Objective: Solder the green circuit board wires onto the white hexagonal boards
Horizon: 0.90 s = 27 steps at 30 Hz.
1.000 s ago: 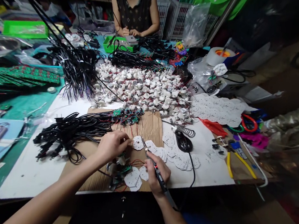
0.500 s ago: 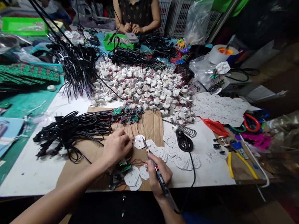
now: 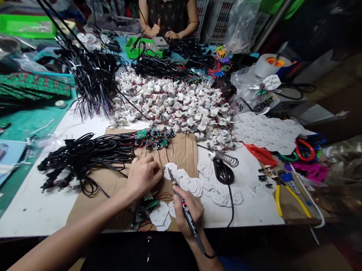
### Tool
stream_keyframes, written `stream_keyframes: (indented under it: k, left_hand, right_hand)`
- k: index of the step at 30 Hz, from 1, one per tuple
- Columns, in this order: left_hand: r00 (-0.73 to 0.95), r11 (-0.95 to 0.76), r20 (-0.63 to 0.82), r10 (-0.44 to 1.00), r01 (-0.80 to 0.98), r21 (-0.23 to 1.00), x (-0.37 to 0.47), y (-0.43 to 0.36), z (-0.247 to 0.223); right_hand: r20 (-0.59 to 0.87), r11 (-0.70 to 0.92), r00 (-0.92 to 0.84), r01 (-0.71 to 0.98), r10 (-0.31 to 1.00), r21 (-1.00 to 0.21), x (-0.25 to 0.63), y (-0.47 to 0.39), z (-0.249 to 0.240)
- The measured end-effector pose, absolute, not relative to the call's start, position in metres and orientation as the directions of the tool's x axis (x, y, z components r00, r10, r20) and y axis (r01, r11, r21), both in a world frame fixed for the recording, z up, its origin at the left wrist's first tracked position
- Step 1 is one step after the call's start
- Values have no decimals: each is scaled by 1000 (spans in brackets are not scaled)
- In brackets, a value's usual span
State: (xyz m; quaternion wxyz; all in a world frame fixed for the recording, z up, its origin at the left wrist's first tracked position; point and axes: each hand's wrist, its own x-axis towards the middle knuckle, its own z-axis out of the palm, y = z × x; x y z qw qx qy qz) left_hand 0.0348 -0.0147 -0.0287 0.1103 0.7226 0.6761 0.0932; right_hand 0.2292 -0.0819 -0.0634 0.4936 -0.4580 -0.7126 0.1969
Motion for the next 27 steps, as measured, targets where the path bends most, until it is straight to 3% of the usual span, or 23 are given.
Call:
stream_keyframes:
  k: [7,27]
  left_hand:
    - [61,-50,-22,998,938,342,34,-11,-27]
    - [67,-54,-31,997,951,304,40,-8,-26]
  right_hand:
    - [490,464,-77,474,868,-748,229,-82,-64]
    - [495,491,-116,440,861,-752,227,-79,-64]
